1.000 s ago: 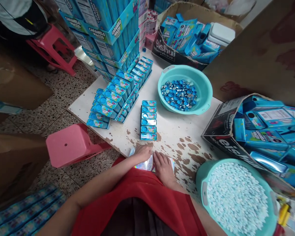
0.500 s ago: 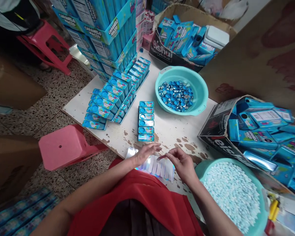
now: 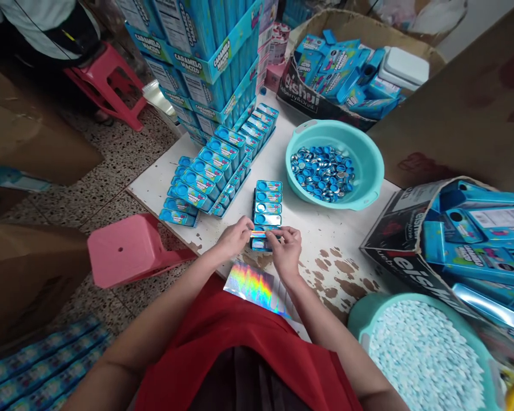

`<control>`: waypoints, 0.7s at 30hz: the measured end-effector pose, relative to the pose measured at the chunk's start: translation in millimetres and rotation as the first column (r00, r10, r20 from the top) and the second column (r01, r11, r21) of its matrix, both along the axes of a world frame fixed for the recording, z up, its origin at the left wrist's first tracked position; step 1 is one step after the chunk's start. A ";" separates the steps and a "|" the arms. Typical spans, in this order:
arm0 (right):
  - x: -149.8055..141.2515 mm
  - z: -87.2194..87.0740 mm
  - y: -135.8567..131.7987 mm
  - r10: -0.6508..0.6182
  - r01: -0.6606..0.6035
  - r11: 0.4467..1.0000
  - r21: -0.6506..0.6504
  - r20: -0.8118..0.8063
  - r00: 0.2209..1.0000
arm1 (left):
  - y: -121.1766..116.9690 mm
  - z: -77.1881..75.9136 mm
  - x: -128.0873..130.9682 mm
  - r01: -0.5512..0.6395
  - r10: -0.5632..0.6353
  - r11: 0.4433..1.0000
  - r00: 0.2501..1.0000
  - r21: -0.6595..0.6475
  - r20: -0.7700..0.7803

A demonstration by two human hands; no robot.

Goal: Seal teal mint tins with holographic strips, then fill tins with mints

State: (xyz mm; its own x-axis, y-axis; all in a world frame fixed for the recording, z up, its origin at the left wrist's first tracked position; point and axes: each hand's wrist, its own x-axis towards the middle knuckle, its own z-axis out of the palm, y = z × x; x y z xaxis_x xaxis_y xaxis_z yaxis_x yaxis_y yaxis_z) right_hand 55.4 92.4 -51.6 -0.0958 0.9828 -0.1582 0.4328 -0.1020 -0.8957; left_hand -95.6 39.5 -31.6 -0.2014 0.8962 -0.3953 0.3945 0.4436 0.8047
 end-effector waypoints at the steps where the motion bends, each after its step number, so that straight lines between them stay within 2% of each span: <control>1: -4.0 -4.1 2.1 -0.012 0.011 1.000 0.013 0.028 1.000 | 3.5 -3.7 -1.7 0.014 -0.013 1.000 0.999 0.005 -0.040; 5: -7.1 -14.3 4.2 -0.086 0.086 0.996 -0.002 0.046 0.995 | 8.2 -24.9 3.6 -0.006 0.003 1.000 0.995 -0.026 -0.095; 8: -2.8 -15.5 2.5 -0.188 0.188 0.978 -0.092 0.013 0.982 | -0.4 -38.2 13.2 -0.085 0.071 0.990 0.990 -0.114 -0.124; 11: -2.9 -15.1 2.9 -0.176 0.171 0.971 -0.167 -0.014 0.984 | -13.7 -39.3 24.9 -0.247 0.237 0.967 0.961 -0.058 -0.146; 12: -4.4 -15.3 3.7 -0.162 0.158 0.974 -0.164 -0.009 0.987 | -17.6 -36.8 29.2 -0.263 0.257 0.964 0.955 -0.023 -0.147; 14: -7.1 -16.0 6.0 -0.145 0.144 0.979 -0.143 0.005 0.989 | -24.0 -29.6 37.2 -0.175 0.169 0.984 0.974 -0.027 -0.152; 15: -7.1 -16.1 7.1 -0.142 0.141 0.980 -0.139 0.003 0.990 | -26.7 -25.4 40.0 -0.092 0.079 0.993 0.985 -0.079 -0.154; 17: -1.4 -14.7 7.7 -0.159 0.154 0.976 -0.154 -0.025 0.987 | -32.4 -16.8 41.8 0.028 -0.070 0.975 0.981 -0.222 -0.181; 19: 13.5 -10.4 3.7 -0.177 0.169 0.974 -0.150 -0.038 0.984 | -39.2 -8.7 39.7 0.039 -0.124 0.954 0.954 -0.297 -0.274; 21: 35.1 -4.2 -6.9 -0.124 0.123 0.987 -0.100 0.000 0.992 | -45.7 -2.3 38.1 0.086 -0.180 0.961 0.916 -0.262 -0.359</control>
State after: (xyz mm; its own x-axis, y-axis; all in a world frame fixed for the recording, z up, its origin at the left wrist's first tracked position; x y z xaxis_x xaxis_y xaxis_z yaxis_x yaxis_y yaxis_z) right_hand 90.4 85.5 -55.8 0.0240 0.9665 -0.2554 0.4058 -0.2429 -0.8811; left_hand -57.5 -6.2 -33.9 -0.2623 0.8151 -0.5165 0.7151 0.5236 0.4631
